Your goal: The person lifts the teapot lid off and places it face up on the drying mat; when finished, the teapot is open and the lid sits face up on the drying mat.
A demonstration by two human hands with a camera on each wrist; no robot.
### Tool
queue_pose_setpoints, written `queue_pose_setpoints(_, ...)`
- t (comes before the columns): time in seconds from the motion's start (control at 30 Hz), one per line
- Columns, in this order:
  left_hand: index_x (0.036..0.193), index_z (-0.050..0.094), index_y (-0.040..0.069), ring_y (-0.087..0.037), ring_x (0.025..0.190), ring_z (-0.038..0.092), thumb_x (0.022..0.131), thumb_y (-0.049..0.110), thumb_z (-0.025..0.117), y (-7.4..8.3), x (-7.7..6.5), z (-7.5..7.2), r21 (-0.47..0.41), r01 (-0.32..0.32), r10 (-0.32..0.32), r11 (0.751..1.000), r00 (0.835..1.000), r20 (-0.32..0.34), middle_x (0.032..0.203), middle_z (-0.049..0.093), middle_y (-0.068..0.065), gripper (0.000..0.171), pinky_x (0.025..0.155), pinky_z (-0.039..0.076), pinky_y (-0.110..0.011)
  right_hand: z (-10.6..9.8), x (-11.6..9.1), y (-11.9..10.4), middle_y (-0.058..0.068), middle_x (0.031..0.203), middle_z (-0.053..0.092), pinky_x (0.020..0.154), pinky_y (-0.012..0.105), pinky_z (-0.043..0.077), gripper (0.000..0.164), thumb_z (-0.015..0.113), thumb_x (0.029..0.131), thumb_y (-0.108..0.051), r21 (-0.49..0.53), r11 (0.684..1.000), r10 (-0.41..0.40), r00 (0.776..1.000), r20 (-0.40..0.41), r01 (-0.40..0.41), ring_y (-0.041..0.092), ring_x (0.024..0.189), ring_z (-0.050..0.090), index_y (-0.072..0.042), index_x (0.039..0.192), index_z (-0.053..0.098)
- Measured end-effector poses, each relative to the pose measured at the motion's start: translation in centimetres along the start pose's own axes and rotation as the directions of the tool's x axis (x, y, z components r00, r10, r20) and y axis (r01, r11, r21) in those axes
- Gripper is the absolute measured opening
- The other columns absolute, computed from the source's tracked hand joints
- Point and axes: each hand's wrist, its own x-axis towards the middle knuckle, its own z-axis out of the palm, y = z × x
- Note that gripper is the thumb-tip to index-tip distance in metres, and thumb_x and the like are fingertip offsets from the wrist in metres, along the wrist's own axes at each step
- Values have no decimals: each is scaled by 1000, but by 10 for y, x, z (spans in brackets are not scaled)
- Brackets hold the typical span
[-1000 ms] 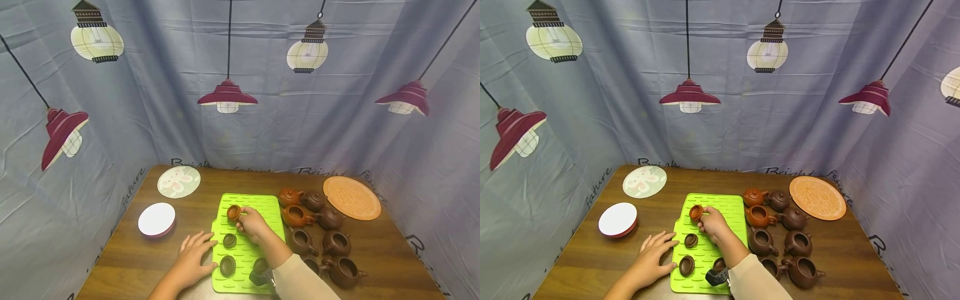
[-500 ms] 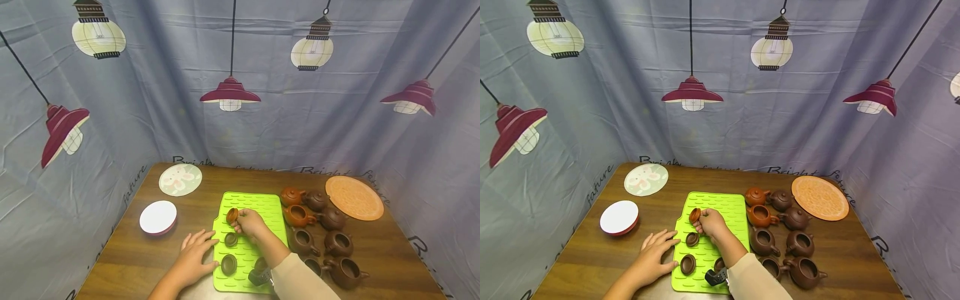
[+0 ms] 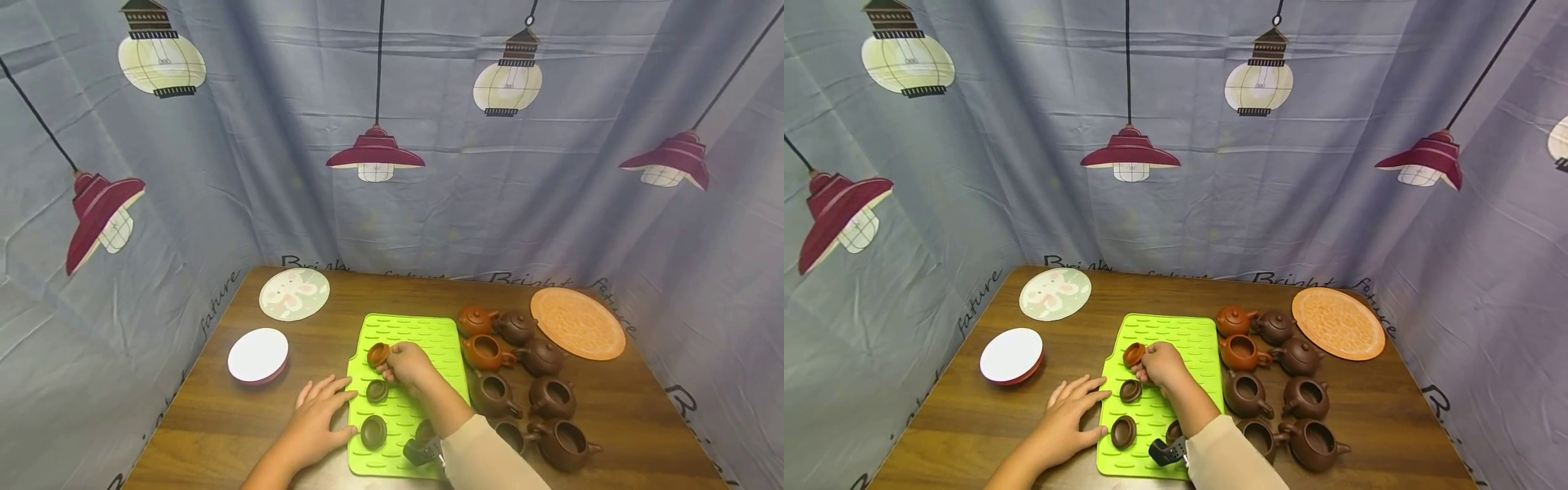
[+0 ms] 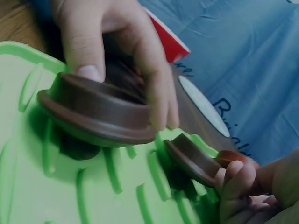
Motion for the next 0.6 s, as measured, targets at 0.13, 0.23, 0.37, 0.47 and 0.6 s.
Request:
queue_pose_setpoints(0.13,137,68,19,-38,151,39,84,42,84,1,0,0,-12,-2,2,1000,1000,1,158,53,-3,60,120,12,-73,-5,-3,-1,21,97,72,63,17,55,26,46,108,-5,8,1000,20,1000,19,-20,11,67,64,13,125,56)
queue_pose_setpoints(0.23,137,68,18,-38,151,38,84,42,85,1,1,0,-11,0,0,1000,1000,1,158,53,-3,61,120,12,-72,-8,-7,-3,21,99,72,65,18,57,29,45,109,-6,-2,1000,23,999,25,-23,12,69,65,13,129,54)
queue_pose_setpoints(0.37,137,68,18,-38,152,38,83,41,85,1,1,0,-7,1,-1,1000,1000,2,157,53,-3,61,121,11,-71,-13,-15,-12,20,99,73,64,20,57,31,47,108,-6,-57,998,6,1000,-2,-6,13,67,64,11,132,55)
queue_pose_setpoints(0.47,137,68,19,-38,151,39,83,40,85,1,0,1,-1,0,0,1000,1000,-5,157,54,-3,61,121,12,-72,-17,-23,-21,21,102,74,62,24,57,34,50,106,-9,-96,995,-11,1000,-28,9,14,65,63,8,135,54)
queue_pose_setpoints(0.6,137,68,19,-37,151,40,83,40,85,0,0,2,4,2,-2,1000,1000,-10,157,54,-3,61,121,12,-72,-28,-31,-27,23,108,73,65,32,60,39,56,103,-12,-156,987,-47,998,-46,39,22,71,67,4,138,54)
